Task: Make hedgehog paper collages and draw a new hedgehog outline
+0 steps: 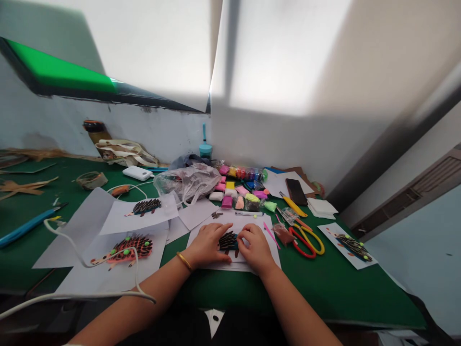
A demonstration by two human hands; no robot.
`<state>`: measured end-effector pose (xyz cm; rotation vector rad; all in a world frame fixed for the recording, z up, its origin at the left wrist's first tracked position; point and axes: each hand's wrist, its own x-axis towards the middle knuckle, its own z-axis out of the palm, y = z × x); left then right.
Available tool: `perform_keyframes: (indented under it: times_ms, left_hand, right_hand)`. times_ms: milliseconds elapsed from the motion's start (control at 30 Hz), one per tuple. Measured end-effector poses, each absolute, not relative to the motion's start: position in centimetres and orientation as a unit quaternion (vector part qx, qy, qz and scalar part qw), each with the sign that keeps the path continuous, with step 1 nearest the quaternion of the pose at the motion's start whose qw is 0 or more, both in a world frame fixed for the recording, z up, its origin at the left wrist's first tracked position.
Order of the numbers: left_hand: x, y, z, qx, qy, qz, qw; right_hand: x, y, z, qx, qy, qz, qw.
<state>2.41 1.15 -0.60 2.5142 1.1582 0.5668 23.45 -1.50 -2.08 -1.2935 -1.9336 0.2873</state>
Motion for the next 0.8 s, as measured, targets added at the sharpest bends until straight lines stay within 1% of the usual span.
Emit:
perform_keyframes:
  times_ms: [600, 800]
  left_hand:
    - [2.48, 1.13, -0.49, 0.877, 0.408, 0.190, 0.165]
    - [2.49, 1.11, -0.59, 0.880, 0.404, 0.199, 0.154]
  right_hand:
    - [23.21, -1.61, -1.75, -0.511, -0.789, 0.080, 0.332]
    - [23.22, -1.64, -1.66, -0.513, -0.795, 0.073, 0.314]
